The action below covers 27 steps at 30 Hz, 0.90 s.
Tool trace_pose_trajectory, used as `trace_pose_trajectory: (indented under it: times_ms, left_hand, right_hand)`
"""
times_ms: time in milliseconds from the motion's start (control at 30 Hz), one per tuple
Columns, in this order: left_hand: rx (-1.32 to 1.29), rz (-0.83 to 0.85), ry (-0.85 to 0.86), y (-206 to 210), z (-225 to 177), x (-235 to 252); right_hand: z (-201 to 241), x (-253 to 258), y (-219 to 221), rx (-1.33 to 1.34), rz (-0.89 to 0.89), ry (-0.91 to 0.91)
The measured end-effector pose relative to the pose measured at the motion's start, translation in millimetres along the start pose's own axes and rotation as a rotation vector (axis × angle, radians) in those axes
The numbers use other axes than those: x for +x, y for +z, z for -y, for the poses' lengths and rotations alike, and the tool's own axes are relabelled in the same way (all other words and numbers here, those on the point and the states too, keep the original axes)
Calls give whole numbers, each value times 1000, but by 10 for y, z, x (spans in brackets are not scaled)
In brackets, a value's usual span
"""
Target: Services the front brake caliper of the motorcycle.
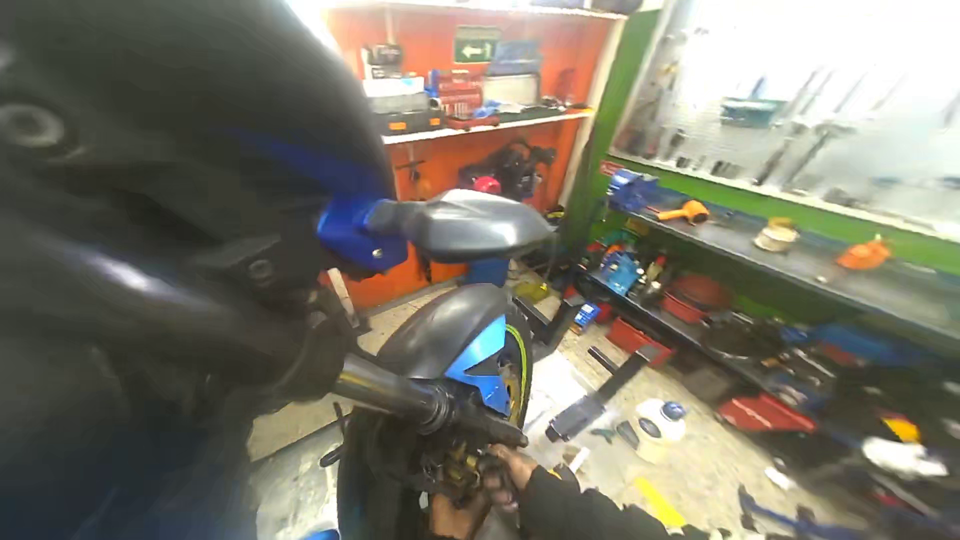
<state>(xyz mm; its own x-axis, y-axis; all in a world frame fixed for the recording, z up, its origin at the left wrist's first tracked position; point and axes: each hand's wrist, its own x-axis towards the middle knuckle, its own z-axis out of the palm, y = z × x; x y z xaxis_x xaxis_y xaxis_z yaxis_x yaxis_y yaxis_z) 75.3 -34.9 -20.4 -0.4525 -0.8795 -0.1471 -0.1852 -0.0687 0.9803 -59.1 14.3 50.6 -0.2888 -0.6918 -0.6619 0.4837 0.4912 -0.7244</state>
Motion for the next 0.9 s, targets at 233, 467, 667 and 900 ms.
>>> trace_pose_trajectory:
  times_ms: [233, 467, 667, 900]
  left_hand:
    - [-56, -86, -65, -1, 23, -56]
    - [-63, -84, 6, 121, 112, -35]
    - [-14, -132, -12, 86, 165, -50]
    - [46, -140, 3, 57, 164, -234]
  right_hand:
    - [-3, -10, -26, -267, -77, -38]
    - [61, -67, 77, 11, -92, 62]
    - [39, -13, 27, 92, 0, 154]
    - [129, -83, 48, 181, -79, 156]
